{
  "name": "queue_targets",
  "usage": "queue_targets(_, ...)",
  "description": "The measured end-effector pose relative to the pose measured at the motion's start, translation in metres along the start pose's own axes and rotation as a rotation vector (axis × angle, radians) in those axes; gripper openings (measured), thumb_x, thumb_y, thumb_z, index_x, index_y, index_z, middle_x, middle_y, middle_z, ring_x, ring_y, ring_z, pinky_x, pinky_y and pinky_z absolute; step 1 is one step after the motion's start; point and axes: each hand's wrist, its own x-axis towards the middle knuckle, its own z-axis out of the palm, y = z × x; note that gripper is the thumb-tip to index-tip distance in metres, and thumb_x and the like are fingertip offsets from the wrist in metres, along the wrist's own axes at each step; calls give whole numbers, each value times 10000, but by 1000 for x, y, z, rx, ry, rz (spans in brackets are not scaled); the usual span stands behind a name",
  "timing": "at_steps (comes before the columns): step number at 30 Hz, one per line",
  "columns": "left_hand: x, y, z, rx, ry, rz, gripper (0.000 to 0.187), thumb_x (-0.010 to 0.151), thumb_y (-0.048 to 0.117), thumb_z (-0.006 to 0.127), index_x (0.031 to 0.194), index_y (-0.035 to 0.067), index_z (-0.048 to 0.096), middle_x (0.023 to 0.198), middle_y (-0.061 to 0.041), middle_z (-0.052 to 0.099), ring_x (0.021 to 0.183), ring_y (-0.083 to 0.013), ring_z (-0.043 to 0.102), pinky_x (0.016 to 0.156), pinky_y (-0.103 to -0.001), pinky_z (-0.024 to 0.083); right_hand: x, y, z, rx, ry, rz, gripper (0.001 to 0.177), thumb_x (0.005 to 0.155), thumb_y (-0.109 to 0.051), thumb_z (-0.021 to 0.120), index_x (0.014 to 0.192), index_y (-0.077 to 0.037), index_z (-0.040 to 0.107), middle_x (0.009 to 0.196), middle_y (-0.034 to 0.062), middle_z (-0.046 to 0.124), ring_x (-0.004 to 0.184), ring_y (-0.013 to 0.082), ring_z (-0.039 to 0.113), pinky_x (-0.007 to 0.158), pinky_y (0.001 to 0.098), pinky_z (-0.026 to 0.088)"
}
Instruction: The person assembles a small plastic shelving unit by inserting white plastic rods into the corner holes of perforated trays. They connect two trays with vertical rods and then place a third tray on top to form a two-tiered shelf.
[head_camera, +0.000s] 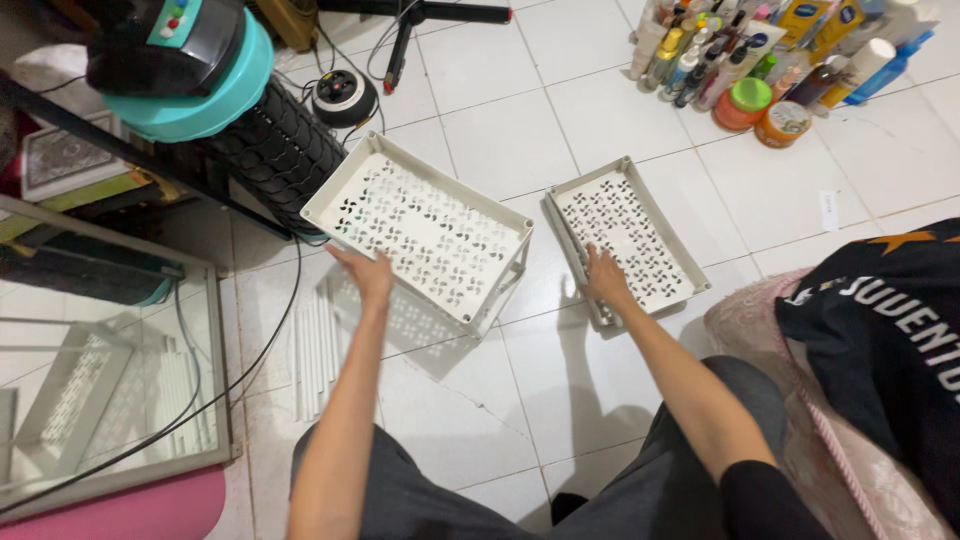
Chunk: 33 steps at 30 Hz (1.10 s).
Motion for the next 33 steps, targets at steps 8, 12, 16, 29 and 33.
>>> queue_targets(8,-60,7,0,66,-190,-73,775,727,17,436,1412,37,75,1270,-227,446,1161,-298,471,964,-327,361,8,-108,-36,554,-191,-251,319,818,-161,594,1056,21,485,844,182,599,642,216,616,596,324,500)
queue_targets(12,-20,16,-25,56,-329,-43,594,833,114,471,1381,97,244,1291,-162,487,1163,-251,499,944,-320,383,-1,-121,2,582,-311,-386,183,814,-121,554,914,24,605,665,110,640,606,202,629,584,313,515)
queue_targets(16,-9,33,-52,62,-472,143,562,938,264,516,1395,92,237,1398,-168,387,1242,-264,419,992,-338,345,-17,-126,44,591,-229,-405,262,809,-170,567,982,26,567,842,160,657,736,246,652,637,338,518)
queue_targets(29,-25,-111,-171,-33,-555,-95,527,894,345,467,1329,70,352,1114,-158,579,1005,-223,557,883,-310,408,-116,-302,187,12,-540,-873,608,799,-281,548,1301,-81,271,1142,215,469,976,351,506,820,414,433)
queue_targets(33,-61,-203,-231,316,-59,-101,293,763,80,541,1049,24,560,746,-159,622,690,-239,615,641,-321,477,-124,-406,182,224,-488,-644,570,766,-123,507,1303,-187,329,1086,214,416,916,358,522,768,424,462)
